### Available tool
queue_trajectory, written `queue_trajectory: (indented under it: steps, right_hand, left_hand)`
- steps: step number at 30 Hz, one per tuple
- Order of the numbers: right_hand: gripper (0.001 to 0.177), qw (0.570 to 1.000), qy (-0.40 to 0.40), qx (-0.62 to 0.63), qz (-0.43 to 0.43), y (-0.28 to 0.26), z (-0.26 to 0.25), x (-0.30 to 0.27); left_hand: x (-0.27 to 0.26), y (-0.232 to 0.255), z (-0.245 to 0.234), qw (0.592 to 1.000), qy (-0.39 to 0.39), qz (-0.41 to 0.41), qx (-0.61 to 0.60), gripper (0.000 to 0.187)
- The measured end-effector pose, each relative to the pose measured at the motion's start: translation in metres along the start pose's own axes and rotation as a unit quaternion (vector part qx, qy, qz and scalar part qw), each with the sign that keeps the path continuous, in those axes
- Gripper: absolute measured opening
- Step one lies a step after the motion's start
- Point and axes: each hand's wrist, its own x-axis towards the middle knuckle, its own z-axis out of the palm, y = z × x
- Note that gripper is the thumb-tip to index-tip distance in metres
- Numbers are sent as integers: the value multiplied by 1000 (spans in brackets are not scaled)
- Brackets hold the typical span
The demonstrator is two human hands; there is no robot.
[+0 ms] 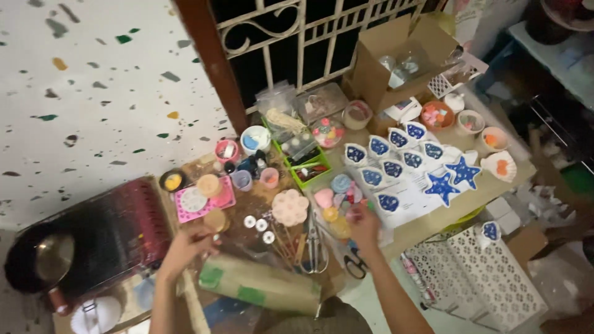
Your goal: Wrapping decorative candles in plastic film and securing them.
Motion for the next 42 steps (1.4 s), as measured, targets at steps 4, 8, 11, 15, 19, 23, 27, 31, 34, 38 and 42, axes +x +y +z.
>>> queue_trajectory:
  steps: [4, 8, 11, 15, 19, 23, 27, 31, 34, 38, 42]
  right_hand:
    - [54, 936, 72, -342, 31, 100, -72, 43]
    - [94, 915, -77, -395, 10, 115, -101, 81]
    - [101, 908, -163, -382, 65, 127, -95, 98]
    - [93, 921, -173, -347, 38, 173, -104, 95]
    - [95, 991, -16, -127, 37, 128, -93, 84]
    - [30, 718, -210, 634, 195, 204, -25, 76]
    - [55, 709, -145, 580, 374, 15, 44, 50]
    - [50, 529, -416, 698, 244, -113, 91, 22]
    - [44, 538, -465, 654, 257, -110, 149, 16]
    - [53, 637, -484, 515, 308, -71, 216, 6]
    - [49, 649, -491, 463, 352, -71, 238, -21]
  left_hand:
    - [-14, 19, 8, 996, 55, -42, 53, 20]
    - [-21, 15, 11, 986, 115, -101, 70, 17]
    - [-31, 11, 12, 984, 127, -69, 102, 17]
    - [-31, 26, 22, 974, 141, -61, 165, 17]
    - [-37, 64, 34, 972, 120, -27, 201, 14]
    - [-25, 32, 27, 996, 12, 61, 62, 10]
    - [-27, 35, 24, 993, -80, 18, -85, 16]
    - [-21, 32, 25, 988, -145, 19, -59, 7]
    - [-15, 24, 26, 978, -183, 48, -91, 6]
    - [-6, 25, 25, 965, -228, 78, -100, 8]
    - [5, 17, 28, 975, -210, 55, -57, 10]
